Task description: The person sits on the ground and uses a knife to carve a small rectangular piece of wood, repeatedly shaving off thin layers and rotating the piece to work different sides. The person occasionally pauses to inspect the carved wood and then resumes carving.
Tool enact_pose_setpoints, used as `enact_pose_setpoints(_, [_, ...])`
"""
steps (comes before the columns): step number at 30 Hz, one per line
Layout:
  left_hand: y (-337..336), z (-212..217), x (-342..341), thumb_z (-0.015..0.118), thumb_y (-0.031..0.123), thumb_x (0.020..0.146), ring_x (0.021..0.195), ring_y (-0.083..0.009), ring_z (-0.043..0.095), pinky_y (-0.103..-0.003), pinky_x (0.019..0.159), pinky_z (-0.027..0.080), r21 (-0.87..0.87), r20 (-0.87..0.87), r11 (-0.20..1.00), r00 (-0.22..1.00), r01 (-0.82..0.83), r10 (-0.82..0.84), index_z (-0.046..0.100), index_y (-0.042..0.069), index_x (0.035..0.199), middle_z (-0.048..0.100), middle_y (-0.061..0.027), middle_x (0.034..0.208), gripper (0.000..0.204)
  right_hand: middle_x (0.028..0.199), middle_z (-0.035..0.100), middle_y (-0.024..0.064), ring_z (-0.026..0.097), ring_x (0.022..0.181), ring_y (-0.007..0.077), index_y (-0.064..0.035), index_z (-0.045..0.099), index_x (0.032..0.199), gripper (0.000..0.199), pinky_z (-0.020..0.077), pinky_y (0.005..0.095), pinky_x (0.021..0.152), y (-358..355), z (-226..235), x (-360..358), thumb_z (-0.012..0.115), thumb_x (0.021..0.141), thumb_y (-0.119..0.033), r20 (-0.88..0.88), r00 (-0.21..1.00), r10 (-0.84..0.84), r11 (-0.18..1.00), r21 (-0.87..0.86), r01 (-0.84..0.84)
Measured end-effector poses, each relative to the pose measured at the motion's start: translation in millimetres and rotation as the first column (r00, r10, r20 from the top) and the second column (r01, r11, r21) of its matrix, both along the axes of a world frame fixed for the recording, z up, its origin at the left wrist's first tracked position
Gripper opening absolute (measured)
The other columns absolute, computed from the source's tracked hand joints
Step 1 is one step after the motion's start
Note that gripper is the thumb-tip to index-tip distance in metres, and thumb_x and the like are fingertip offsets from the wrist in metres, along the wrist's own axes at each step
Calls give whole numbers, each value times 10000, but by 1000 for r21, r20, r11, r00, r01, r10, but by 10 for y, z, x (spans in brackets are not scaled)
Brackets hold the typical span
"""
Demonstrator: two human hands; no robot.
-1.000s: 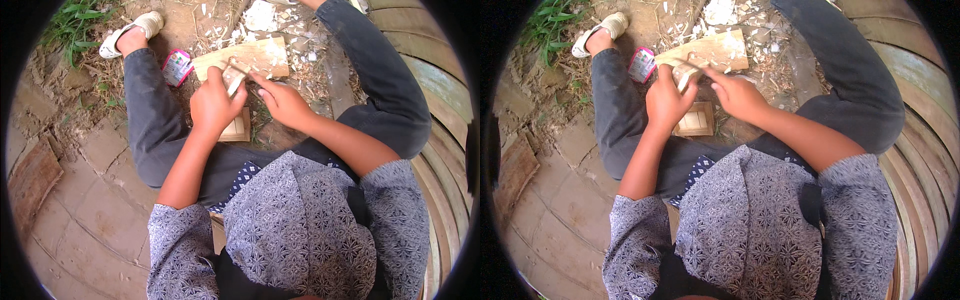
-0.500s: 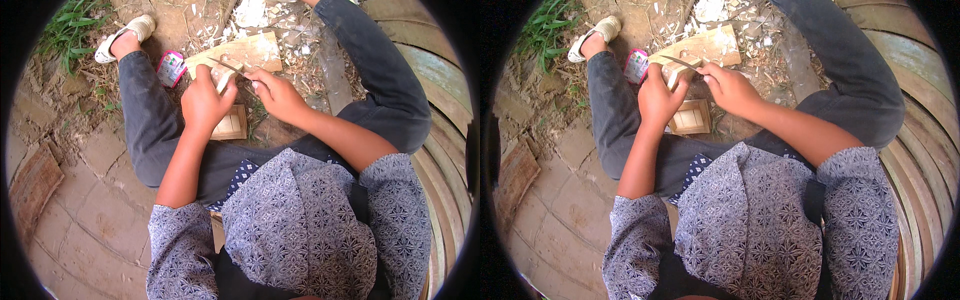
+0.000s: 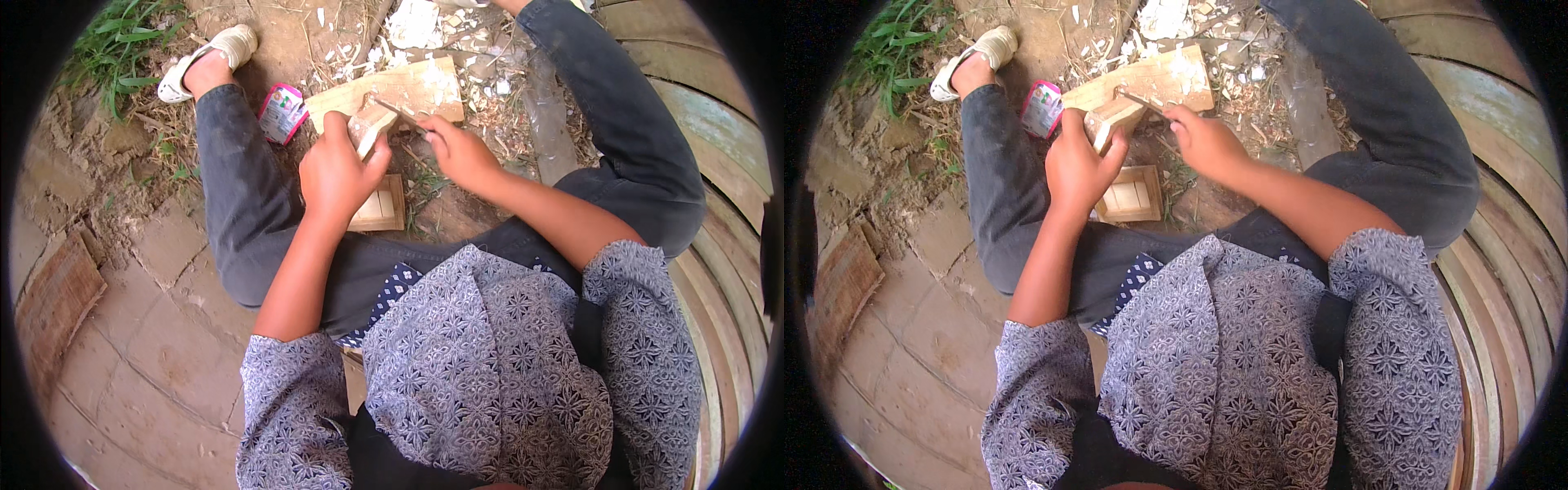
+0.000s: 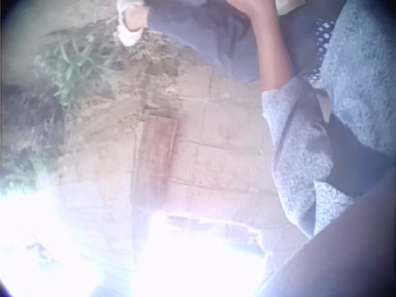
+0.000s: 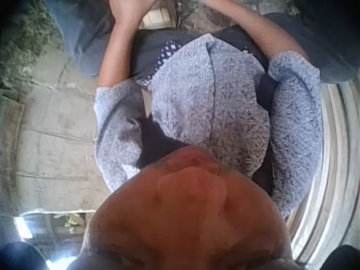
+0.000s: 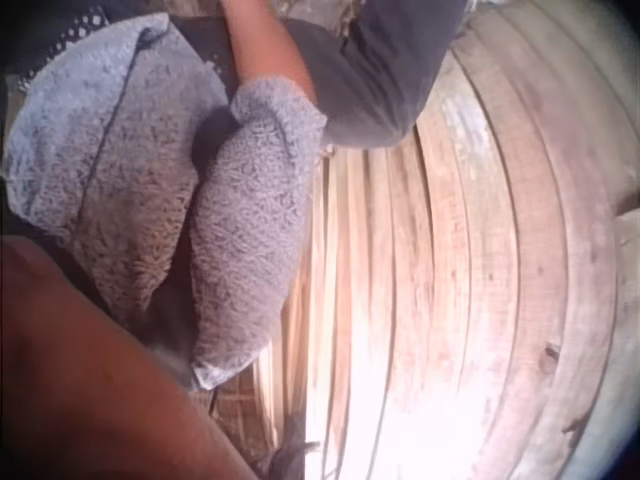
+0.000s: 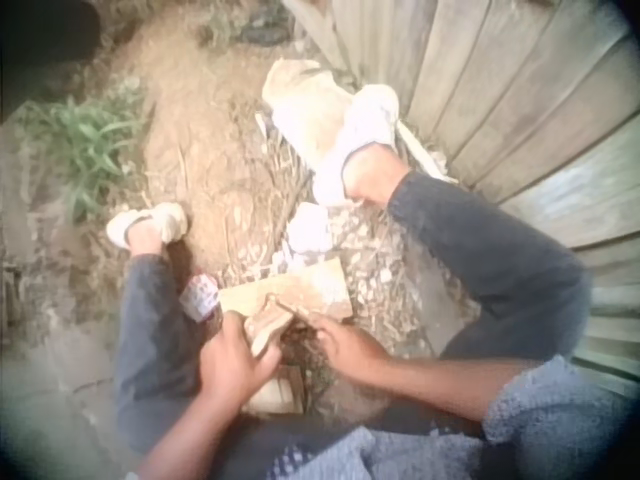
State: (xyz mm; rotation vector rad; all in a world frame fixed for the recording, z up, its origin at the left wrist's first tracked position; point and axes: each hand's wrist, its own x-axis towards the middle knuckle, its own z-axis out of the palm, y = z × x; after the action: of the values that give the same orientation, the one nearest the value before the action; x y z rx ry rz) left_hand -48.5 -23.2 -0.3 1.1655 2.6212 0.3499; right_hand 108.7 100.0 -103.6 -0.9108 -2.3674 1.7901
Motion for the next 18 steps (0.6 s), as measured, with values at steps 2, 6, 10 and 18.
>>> enact_pose_setpoints(2, [-50, -47, -34, 760, 393, 827, 662, -441, 687, -523, 599, 552, 14, 7, 1000, 1000, -1, 1, 486, 12, 985, 671, -242, 711, 495, 1026, 711, 215, 691, 923, 421, -94, 595, 1244, 245, 546, 481, 787, -191, 415, -77, 516, 1038, -202, -174, 985, -20, 1000, -9, 18])
enact_pose_setpoints(6, [-3, 5, 6, 756, 390, 829, 651, -441, 685, -523, 592, 551, -6, 7, 1000, 1000, 2, -2, 487, 11, 984, 673, -240, 714, 490, 1044, 710, 215, 689, 936, 423, -97, 579, 1253, 245, 542, 478, 809, -116, 209, -20, 512, 1039, -197, -26, 1000, 2, 999, -33, -3])
enact_pose_setpoints(10, [-94, -35, 5, 752, 388, 830, 649, -439, 685, -522, 589, 550, -22, 14, 1000, 1000, -20, 21, 487, 11, 990, 672, -239, 711, 488, 1020, 707, 221, 697, 912, 414, -101, 564, 1256, 238, 536, 480, 778, -155, 471, -134, 498, 1051, -202, -291, 956, 37, 998, -32, -49])
enact_pose_setpoints(18, [-17, 6, 39, 750, 385, 830, 662, -442, 686, -520, 600, 553, -3, 5, 1000, 1000, -5, 5, 488, 18, 1005, 672, -241, 713, 484, 951, 714, 227, 700, 906, 423, -138, 562, 1303, 280, 539, 510, 783, 1, -20, -23, 485, 1052, -237, 175, 983, 53, 999, -19, -50])
